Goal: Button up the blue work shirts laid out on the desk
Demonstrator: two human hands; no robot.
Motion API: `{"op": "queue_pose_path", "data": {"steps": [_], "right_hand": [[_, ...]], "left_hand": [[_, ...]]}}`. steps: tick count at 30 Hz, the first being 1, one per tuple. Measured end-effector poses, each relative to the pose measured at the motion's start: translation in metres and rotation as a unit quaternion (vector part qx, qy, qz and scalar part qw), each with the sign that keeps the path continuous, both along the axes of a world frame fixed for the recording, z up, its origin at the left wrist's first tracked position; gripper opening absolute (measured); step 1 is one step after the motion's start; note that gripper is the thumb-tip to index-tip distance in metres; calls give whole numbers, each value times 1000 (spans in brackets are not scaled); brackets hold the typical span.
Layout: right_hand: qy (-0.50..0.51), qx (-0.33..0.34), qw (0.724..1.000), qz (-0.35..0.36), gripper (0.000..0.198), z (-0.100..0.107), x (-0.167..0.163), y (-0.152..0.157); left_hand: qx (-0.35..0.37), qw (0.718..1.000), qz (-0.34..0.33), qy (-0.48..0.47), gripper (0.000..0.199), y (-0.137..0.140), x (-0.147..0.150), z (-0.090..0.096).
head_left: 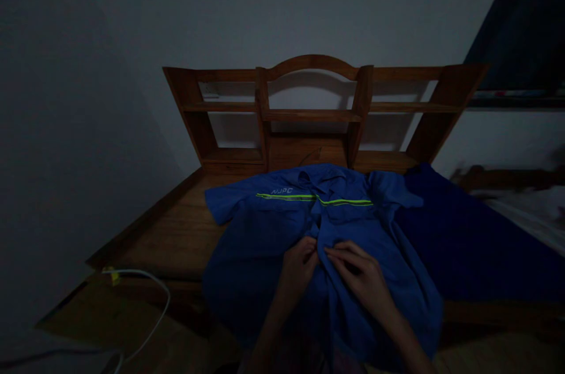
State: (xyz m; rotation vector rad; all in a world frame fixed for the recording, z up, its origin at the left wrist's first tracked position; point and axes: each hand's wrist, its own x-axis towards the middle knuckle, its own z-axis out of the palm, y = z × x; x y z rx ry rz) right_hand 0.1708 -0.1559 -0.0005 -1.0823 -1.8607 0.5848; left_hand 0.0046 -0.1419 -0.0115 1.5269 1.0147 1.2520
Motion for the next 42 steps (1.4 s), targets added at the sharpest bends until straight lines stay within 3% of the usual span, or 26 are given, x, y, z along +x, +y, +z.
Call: {"op": "queue_pose_path", "data": {"steps": [5, 16, 29, 36, 42], "right_hand": [[15, 16, 999, -26, 19, 3, -5, 6], [29, -90, 996, -3, 14, -4, -5, 20], [2, -52, 999, 1, 8, -6, -8, 18], [-6, -58, 998, 1, 8, -5, -9, 16], [-33, -53, 998, -16, 10, -1, -10, 10]], "left_hand": [[0, 1000, 12, 6, 12, -1, -1, -3], [-46, 999, 8, 2, 11, 4, -5, 3], [-46, 995, 82, 46, 11, 5, 3, 2], [-39, 997, 63, 30, 7, 8, -2, -1], [-48, 998, 27, -9, 15, 7, -4, -2]]}}
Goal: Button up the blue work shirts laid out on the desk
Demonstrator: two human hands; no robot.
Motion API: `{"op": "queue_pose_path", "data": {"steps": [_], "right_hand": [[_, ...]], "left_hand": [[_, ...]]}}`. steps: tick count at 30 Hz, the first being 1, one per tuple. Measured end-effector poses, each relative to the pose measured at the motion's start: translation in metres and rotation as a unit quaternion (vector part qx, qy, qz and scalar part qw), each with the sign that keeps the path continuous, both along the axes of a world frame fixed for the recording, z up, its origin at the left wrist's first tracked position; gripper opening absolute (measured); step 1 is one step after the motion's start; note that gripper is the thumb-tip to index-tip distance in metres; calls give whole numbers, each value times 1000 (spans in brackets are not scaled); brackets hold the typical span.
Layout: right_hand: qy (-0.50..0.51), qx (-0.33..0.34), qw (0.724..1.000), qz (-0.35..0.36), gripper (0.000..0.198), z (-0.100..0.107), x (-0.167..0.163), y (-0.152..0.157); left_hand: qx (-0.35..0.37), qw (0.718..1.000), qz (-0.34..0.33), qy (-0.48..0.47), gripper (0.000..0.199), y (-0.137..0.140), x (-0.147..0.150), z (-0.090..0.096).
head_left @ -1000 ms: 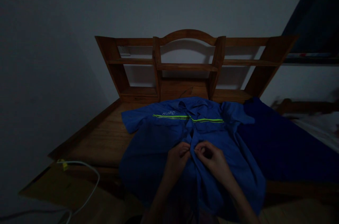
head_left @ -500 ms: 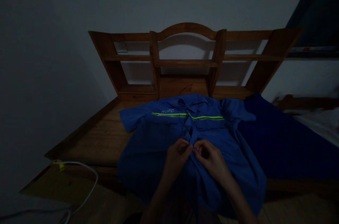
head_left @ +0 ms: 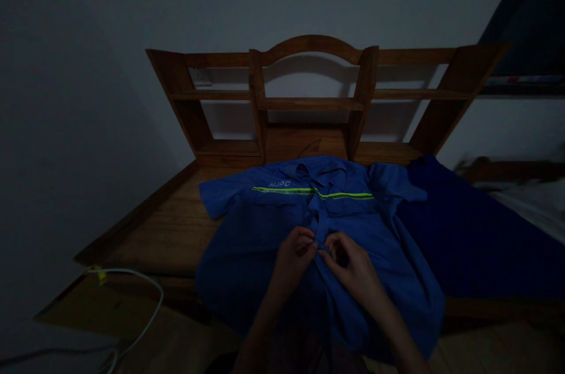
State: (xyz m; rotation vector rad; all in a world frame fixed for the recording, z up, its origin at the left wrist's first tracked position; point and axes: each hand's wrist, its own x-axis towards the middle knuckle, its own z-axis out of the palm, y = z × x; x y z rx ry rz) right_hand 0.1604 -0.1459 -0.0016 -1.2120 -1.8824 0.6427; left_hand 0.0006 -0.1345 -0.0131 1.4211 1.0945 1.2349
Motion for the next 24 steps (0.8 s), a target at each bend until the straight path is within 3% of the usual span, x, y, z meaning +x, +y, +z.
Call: {"op": "queue_pose_path", "data": {"steps": [5, 9, 17, 24], "right_hand": [[-62, 40, 997, 3, 13, 1, -4, -7], [-89, 20, 996, 13, 15, 2, -5, -9], [25, -45, 998, 47, 20, 7, 6, -1], [55, -60, 995, 58, 22, 4, 9, 3]], "left_hand": [[-12, 999, -3, -36, 20, -5, 1, 3], [-24, 999, 2, -43, 22, -6, 1, 4], [-20, 999, -25, -33, 18, -4, -1, 5], [-37, 998, -39, -37, 32, -5, 1, 2]]}}
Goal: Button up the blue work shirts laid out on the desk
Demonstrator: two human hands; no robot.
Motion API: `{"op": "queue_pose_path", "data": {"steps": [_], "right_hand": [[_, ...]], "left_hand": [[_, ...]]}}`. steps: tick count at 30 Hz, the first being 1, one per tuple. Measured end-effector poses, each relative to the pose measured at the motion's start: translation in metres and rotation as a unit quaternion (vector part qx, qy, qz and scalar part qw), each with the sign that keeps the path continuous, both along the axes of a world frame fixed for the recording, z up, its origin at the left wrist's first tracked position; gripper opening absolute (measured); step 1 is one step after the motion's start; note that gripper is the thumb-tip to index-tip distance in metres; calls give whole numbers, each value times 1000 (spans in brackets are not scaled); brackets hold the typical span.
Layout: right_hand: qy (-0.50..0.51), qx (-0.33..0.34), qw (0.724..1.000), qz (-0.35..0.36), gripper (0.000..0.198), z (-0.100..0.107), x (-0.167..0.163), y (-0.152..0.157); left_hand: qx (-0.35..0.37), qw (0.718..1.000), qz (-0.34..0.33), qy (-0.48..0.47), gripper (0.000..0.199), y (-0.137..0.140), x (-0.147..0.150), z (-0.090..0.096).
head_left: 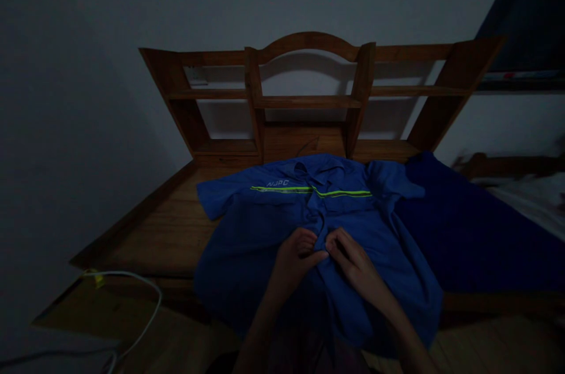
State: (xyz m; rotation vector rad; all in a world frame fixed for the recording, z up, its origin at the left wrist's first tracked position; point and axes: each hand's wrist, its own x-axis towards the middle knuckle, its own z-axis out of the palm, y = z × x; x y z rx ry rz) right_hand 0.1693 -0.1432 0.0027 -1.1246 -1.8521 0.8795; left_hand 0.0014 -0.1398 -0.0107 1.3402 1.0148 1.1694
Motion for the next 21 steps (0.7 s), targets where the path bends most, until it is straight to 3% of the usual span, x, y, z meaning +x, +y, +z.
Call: {"op": "queue_pose_path", "data": {"steps": [11, 21], "right_hand": [[30, -36, 999, 14, 24, 0, 2, 2], [30, -17, 999, 0, 23, -5, 2, 5]], "left_hand": [[50, 997, 15, 65, 26, 0, 3, -2], [63, 993, 31, 98, 20, -2, 3, 2]]}}
